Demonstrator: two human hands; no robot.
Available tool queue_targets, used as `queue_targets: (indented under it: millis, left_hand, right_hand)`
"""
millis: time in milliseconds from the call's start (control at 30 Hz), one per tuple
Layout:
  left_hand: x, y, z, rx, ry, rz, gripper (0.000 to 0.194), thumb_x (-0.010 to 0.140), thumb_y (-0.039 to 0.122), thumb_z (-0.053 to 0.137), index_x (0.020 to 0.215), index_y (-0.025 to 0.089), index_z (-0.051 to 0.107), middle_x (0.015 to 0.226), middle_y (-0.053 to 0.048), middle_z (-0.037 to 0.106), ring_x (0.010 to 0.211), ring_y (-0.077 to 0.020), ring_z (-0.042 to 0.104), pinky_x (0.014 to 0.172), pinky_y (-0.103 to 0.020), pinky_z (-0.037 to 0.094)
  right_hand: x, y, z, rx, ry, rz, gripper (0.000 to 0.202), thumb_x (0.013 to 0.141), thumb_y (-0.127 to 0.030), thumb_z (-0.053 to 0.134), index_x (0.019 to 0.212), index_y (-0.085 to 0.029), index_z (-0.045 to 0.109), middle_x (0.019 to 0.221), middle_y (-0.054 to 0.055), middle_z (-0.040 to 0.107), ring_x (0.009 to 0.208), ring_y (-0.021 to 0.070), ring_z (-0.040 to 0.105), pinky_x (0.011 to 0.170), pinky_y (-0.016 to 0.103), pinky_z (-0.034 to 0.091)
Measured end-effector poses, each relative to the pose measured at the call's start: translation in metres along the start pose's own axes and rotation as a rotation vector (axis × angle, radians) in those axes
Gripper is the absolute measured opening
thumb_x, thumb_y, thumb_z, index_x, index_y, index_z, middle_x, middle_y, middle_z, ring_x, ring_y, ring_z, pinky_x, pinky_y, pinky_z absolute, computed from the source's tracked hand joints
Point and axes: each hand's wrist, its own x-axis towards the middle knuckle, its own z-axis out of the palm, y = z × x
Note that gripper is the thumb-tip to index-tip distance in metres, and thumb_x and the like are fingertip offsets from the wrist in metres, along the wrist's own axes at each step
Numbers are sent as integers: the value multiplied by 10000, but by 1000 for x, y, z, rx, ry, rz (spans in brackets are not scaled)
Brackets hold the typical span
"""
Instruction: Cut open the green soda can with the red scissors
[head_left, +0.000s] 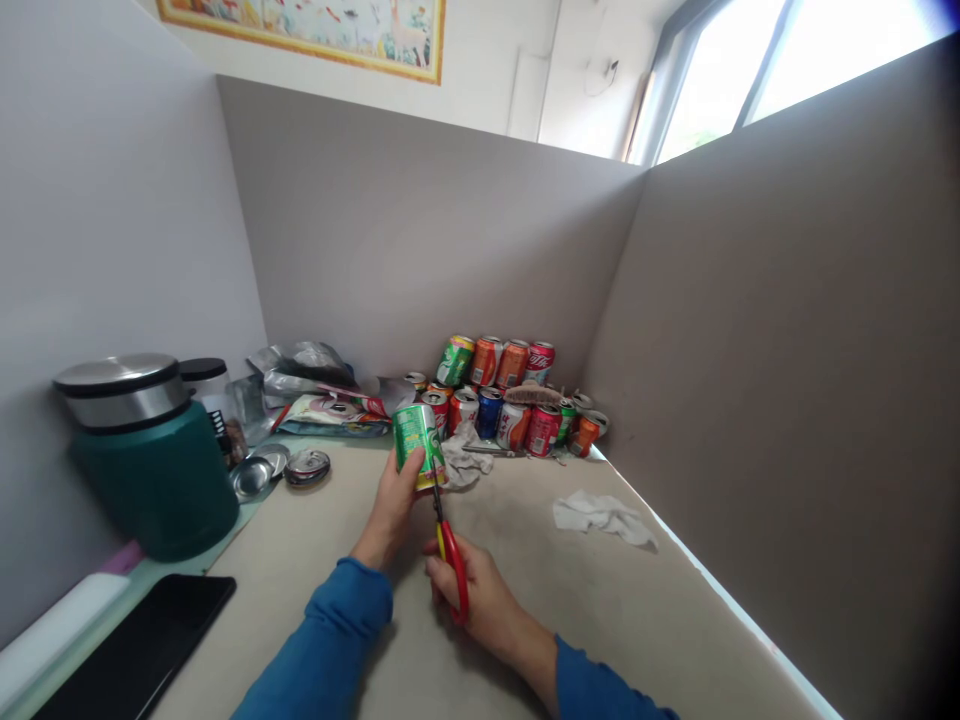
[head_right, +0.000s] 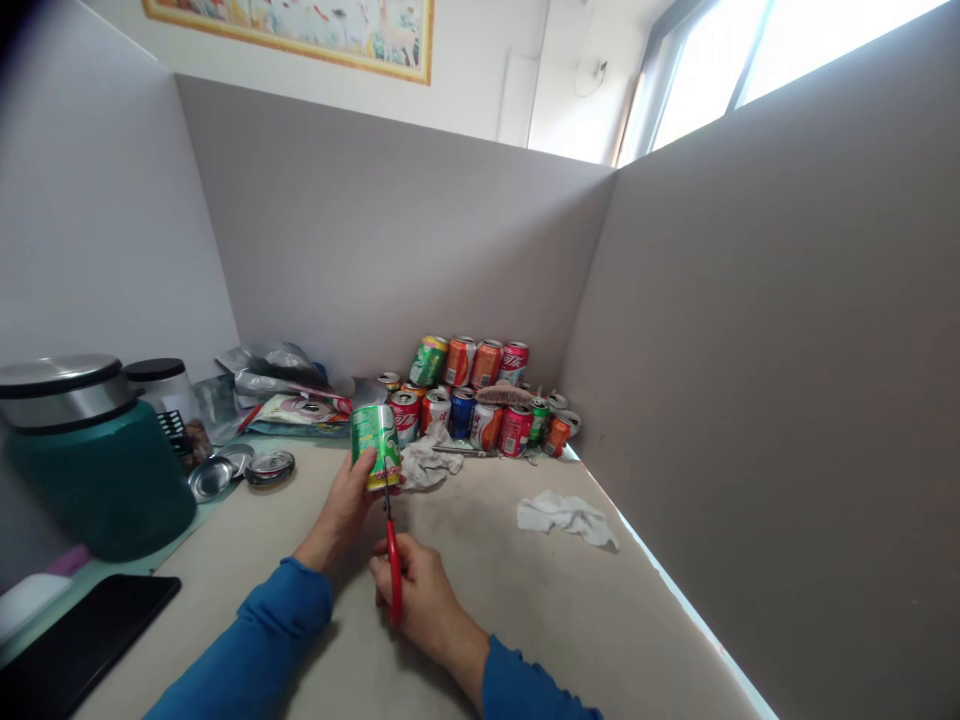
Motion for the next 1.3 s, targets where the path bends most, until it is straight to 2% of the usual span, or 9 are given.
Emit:
queue_targets:
  millis: [200,367,600,833,1000,1167,1300]
  left_hand:
    - [0,0,0,3,-20,1,499,760,474,728,1128,168,587,885,-69,710,703,-202,693,616,-303,555]
    - [-1,-6,2,20,-16,-157,471,803,531,674,1070,156,576,795,-56,679,600,-188,669,520,-292,537]
    - [-2,-7,3,22,-28,-189,442,832,533,643,1070,168,570,825,-53,678,607,-179,671,552,-298,551]
    - [1,-10,-2,-44,-58,-241,499,843,593,604,1075,152,584,848,-79,689,691,-209,700,615,-316,563]
    - [4,-9,-4,-127,-65,-196,523,848,586,606,1144,155,587,873,-85,708,751,-210,705,682,-322,562]
    - [4,-5,-5,-243,-95,-156,578,913,630,454,1281,191,526,979,-106,715,815,-218,708,719,-335,555]
    - [4,-5,-6,-249,-9,-197,601,922,619,444,1328,178,476,985,-104,696,773,-199,698,689,-319,550]
  right_hand:
    - [-1,0,0,5,-4,-2,436,792,-543,618,997,-166,543,549,-79,511,441,89,420,442,219,339]
    - [2,7,1,38,22,19,466,790,-602,606,969,-178,530,528,-87,504,390,85,414,405,216,342]
    - [3,3,-1,60,-1,52,518,770,-669,589,940,-186,516,519,-95,501,363,70,410,375,199,322]
    - [3,-3,-3,65,-15,68,610,731,-745,567,952,-179,515,539,-89,511,361,74,421,380,211,316]
    - [3,2,-2,62,-9,33,541,780,-687,565,960,-178,530,540,-78,492,382,88,403,393,221,305]
    - [0,9,-3,-109,138,-160,340,829,-515,611,892,-182,587,602,-50,469,505,105,393,481,234,322]
    - [1,9,-4,-44,131,-73,410,838,-566,561,948,-173,599,582,-46,473,490,127,413,477,249,354]
